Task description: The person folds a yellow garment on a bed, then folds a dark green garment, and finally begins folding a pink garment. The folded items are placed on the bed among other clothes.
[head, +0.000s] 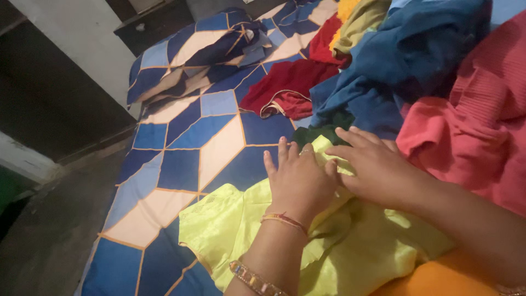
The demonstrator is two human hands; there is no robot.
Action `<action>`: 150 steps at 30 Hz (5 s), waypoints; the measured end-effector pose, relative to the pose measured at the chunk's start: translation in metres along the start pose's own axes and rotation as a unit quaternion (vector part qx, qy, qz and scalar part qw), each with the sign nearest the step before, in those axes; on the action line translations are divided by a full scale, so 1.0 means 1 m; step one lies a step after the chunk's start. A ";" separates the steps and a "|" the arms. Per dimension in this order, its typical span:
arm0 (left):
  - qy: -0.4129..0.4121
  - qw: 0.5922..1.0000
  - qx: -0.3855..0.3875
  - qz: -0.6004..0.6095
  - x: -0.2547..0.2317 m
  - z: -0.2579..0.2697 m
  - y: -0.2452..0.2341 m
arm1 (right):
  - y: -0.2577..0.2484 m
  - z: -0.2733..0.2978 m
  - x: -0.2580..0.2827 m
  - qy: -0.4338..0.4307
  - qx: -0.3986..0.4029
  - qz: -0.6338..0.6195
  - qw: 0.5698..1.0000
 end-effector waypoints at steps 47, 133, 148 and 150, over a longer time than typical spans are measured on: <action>0.187 0.943 0.062 0.269 0.032 0.051 -0.254 | -0.187 -0.059 0.225 -0.105 0.064 -0.005 0.992; -0.047 0.992 -0.037 0.113 0.088 0.007 -0.320 | -0.216 -0.090 0.237 0.013 -0.024 -0.288 0.957; -0.247 0.923 -0.285 0.074 0.167 0.050 -0.379 | -0.150 -0.048 0.190 0.033 0.377 -0.065 0.923; -0.283 0.914 -0.277 0.083 0.185 0.058 -0.378 | -0.178 -0.055 0.202 0.081 0.326 -0.102 0.936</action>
Point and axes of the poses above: each hand's wrist, its own z-axis away from the middle knuckle, its own y-axis out of the palm, x = y × z, the point moved 6 cm from there along -z, towards the middle knuckle, and after that the axes turned 9 degrees about -z, right-handed, at the moved point
